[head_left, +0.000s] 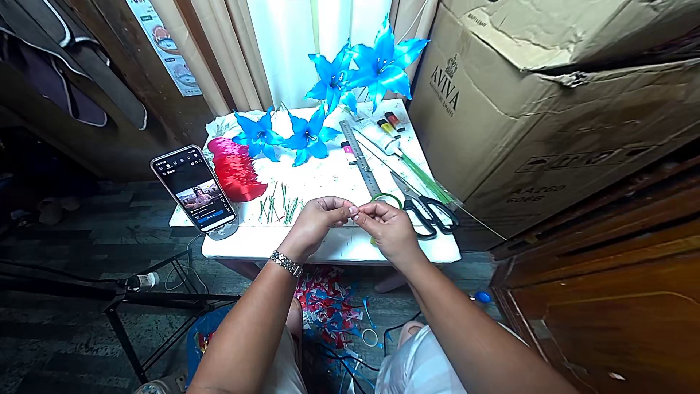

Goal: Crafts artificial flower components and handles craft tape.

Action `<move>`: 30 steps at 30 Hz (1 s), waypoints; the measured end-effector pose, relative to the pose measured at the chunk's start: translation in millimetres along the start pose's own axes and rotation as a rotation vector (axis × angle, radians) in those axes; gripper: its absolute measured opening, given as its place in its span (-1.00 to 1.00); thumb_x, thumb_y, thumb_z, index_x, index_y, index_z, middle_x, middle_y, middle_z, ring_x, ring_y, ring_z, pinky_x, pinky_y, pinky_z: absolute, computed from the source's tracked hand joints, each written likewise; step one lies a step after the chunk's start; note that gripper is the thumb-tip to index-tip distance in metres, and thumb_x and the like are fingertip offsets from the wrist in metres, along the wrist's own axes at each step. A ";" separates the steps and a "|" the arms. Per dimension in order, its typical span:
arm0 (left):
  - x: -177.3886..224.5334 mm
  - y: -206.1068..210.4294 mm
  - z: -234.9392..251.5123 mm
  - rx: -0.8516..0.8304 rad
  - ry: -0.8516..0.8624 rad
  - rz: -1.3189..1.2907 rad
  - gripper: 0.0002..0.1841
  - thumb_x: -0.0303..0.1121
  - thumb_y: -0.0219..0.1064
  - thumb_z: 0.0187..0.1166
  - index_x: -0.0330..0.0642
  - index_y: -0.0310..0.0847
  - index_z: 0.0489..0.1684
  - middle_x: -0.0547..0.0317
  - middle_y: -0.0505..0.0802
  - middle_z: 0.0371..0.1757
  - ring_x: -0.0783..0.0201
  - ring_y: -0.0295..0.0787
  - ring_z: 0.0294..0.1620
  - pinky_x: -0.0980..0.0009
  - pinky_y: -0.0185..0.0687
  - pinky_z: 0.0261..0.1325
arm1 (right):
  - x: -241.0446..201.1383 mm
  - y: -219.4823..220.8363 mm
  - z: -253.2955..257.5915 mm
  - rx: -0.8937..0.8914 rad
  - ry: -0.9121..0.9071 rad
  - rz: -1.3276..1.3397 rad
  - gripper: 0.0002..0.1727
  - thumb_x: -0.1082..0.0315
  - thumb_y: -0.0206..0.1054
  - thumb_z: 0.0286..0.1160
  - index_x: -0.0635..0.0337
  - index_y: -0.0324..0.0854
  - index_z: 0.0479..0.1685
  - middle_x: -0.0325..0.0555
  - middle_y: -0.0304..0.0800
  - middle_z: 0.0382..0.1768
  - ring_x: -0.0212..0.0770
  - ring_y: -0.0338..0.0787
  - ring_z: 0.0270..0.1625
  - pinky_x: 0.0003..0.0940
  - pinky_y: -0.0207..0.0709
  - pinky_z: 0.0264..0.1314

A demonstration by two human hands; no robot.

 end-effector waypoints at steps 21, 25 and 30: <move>-0.9 -1.8 2.3 0.006 0.076 0.071 -0.92 -0.47 0.32 0.64 -0.12 0.74 -0.21 0.36 0.76 -0.39 0.55 0.59 -0.41 0.60 0.53 -0.24 | 8.7 -3.0 3.9 -0.062 0.160 0.212 -0.87 0.56 0.41 0.49 0.18 0.73 -0.39 -0.35 0.62 -0.57 -0.56 0.40 -0.63 -0.70 0.28 -0.55; -1.4 -2.1 2.8 -0.025 0.042 0.085 -0.91 -0.48 0.31 0.64 -0.15 0.74 -0.20 0.35 0.76 -0.36 0.53 0.61 -0.35 0.56 0.57 -0.15 | 7.3 -3.5 3.8 -0.082 0.175 0.195 -0.86 0.58 0.40 0.49 0.19 0.74 -0.39 -0.36 0.62 -0.58 -0.58 0.40 -0.62 -0.70 0.29 -0.54; 1.8 1.3 5.1 0.006 0.131 0.159 -0.94 -0.49 0.31 0.66 -0.20 0.70 -0.20 0.32 0.74 -0.38 0.55 0.58 -0.39 0.58 0.52 -0.20 | 6.3 -3.6 2.8 -0.054 0.226 0.161 -0.86 0.54 0.38 0.53 0.19 0.74 -0.39 -0.37 0.59 -0.62 -0.58 0.36 -0.65 -0.70 0.24 -0.57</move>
Point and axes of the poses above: each hand's wrist, its own z-axis towards the middle knuckle, its own y-axis out of the palm, x = y × z, the point moved 5 cm from there along z, towards the middle knuckle
